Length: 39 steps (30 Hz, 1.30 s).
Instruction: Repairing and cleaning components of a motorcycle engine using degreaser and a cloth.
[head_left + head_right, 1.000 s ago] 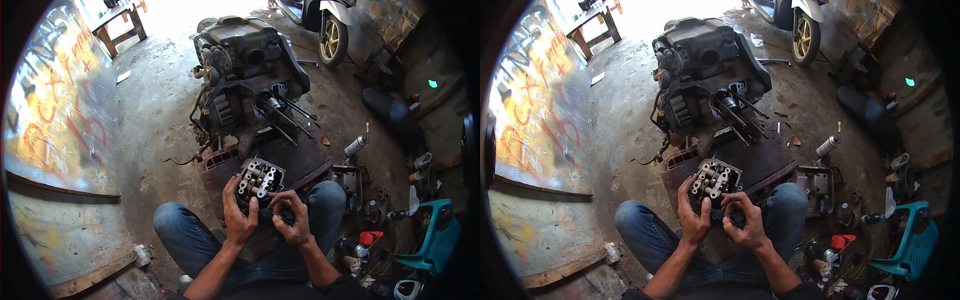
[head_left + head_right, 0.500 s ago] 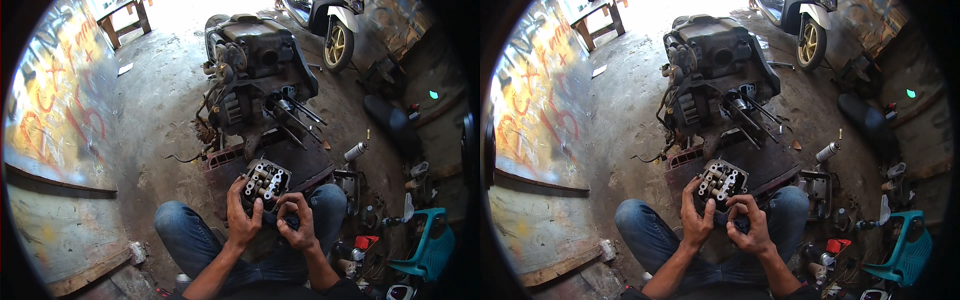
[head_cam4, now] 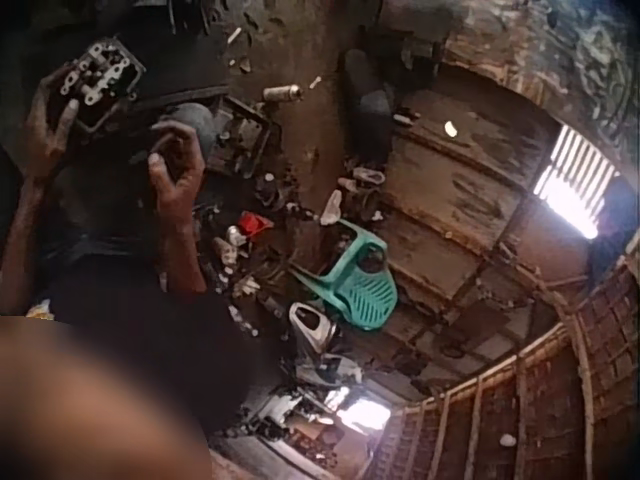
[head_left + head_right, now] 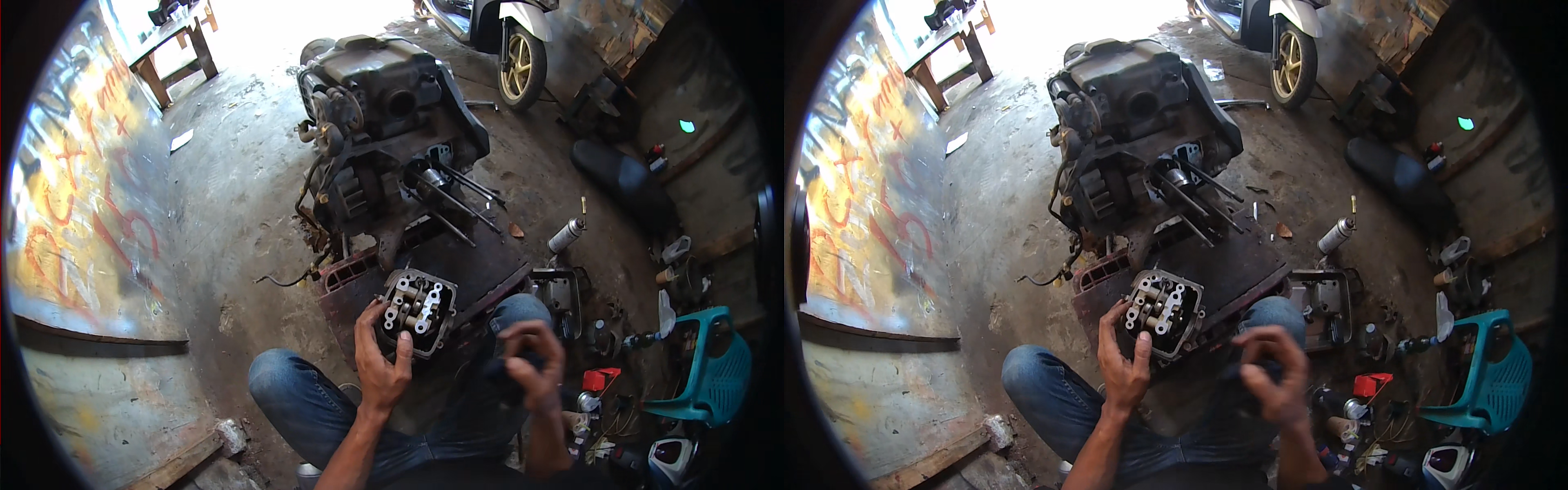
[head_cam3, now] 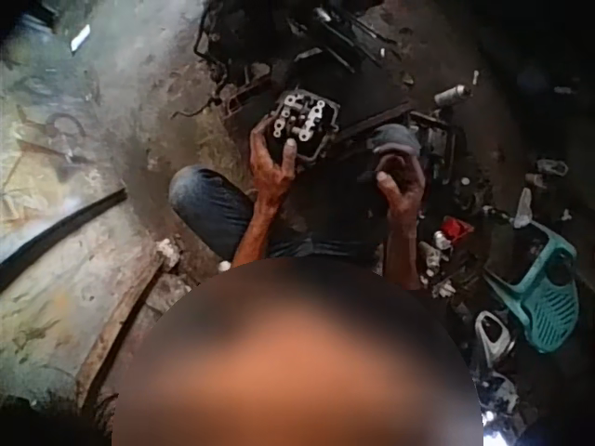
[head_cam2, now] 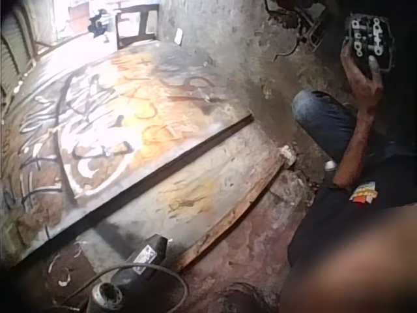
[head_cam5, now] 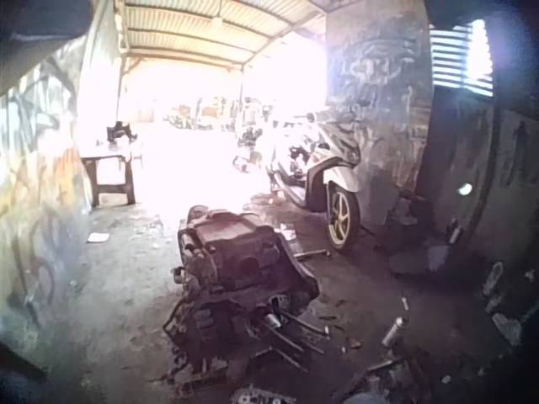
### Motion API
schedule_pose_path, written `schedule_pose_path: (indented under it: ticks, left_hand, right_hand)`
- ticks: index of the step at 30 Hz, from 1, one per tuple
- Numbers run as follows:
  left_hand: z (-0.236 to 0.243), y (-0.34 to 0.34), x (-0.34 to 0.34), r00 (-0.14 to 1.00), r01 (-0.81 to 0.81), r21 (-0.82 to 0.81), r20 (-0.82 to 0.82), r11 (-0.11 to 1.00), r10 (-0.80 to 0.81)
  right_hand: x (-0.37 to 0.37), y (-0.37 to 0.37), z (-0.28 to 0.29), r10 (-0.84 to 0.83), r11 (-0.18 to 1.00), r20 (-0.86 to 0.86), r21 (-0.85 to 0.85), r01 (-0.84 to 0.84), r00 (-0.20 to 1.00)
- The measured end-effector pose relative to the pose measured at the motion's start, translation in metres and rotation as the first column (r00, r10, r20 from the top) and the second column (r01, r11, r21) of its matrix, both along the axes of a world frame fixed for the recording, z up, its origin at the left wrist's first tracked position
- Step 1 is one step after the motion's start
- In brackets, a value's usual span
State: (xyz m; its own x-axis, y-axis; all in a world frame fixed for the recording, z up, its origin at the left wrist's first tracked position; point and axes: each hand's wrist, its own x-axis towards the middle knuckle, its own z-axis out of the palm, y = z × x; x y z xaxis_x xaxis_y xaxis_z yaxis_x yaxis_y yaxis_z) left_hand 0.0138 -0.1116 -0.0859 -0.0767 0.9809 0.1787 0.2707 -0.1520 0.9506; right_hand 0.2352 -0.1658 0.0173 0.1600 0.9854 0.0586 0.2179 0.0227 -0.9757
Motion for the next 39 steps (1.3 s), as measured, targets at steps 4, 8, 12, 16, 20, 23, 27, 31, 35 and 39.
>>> schedule_pose_path:
  ticks: [4, 8, 12, 16, 20, 23, 27, 31, 35, 39]
  left_hand:
    - [0.005, -0.007, 0.009, 0.987, -0.129, 0.034, -0.097, 0.991, 0.132]
    - [0.014, -0.008, 0.009, 0.967, -0.181, 0.001, -0.180, 0.984, 0.178]
    - [0.013, -0.013, 0.008, 0.949, -0.192, 0.039, -0.247, 0.981, 0.196]
    - [0.010, -0.014, 0.016, 0.958, -0.172, -0.008, -0.236, 0.985, 0.165]
    - [0.010, -0.013, 0.011, 0.944, -0.154, 0.048, -0.288, 0.987, 0.161]
    - [0.016, -0.014, 0.012, 0.949, -0.175, 0.064, -0.255, 0.982, 0.186]
    - [0.021, -0.016, 0.012, 0.921, -0.225, 0.013, -0.324, 0.974, 0.217]
    - [0.021, -0.015, 0.012, 0.923, -0.223, 0.046, -0.311, 0.974, 0.226]
    - [0.022, -0.015, 0.015, 0.932, -0.212, 0.001, -0.299, 0.977, 0.203]
    - [0.017, -0.016, 0.011, 0.934, -0.231, 0.002, -0.281, 0.973, 0.222]
  right_hand:
    - [0.074, -0.063, -0.013, -0.388, 0.922, 0.064, 0.009, 0.388, 0.920]
    - [0.134, -0.174, -0.131, -0.470, 0.748, 0.556, -0.162, 0.644, 0.686]
    - [0.100, -0.256, -0.194, -0.022, 0.675, 0.717, -0.503, 0.539, 0.697]
    - [0.095, -0.310, -0.260, 0.033, 0.669, 0.721, -0.530, 0.521, 0.692]
    - [0.090, -0.282, -0.259, 0.177, 0.624, 0.762, -0.577, 0.528, 0.623]
    - [0.109, -0.264, -0.261, -0.001, 0.665, 0.820, -0.426, 0.613, 0.572]
    - [0.118, -0.241, -0.266, -0.200, 0.549, 0.699, -0.501, 0.669, 0.687]
    - [0.120, -0.255, -0.292, -0.077, 0.556, 0.742, -0.522, 0.646, 0.666]
    - [0.124, -0.272, -0.312, -0.385, 0.520, 0.674, -0.407, 0.751, 0.631]
    - [0.121, -0.248, -0.299, -0.248, 0.579, 0.819, -0.303, 0.757, 0.518]
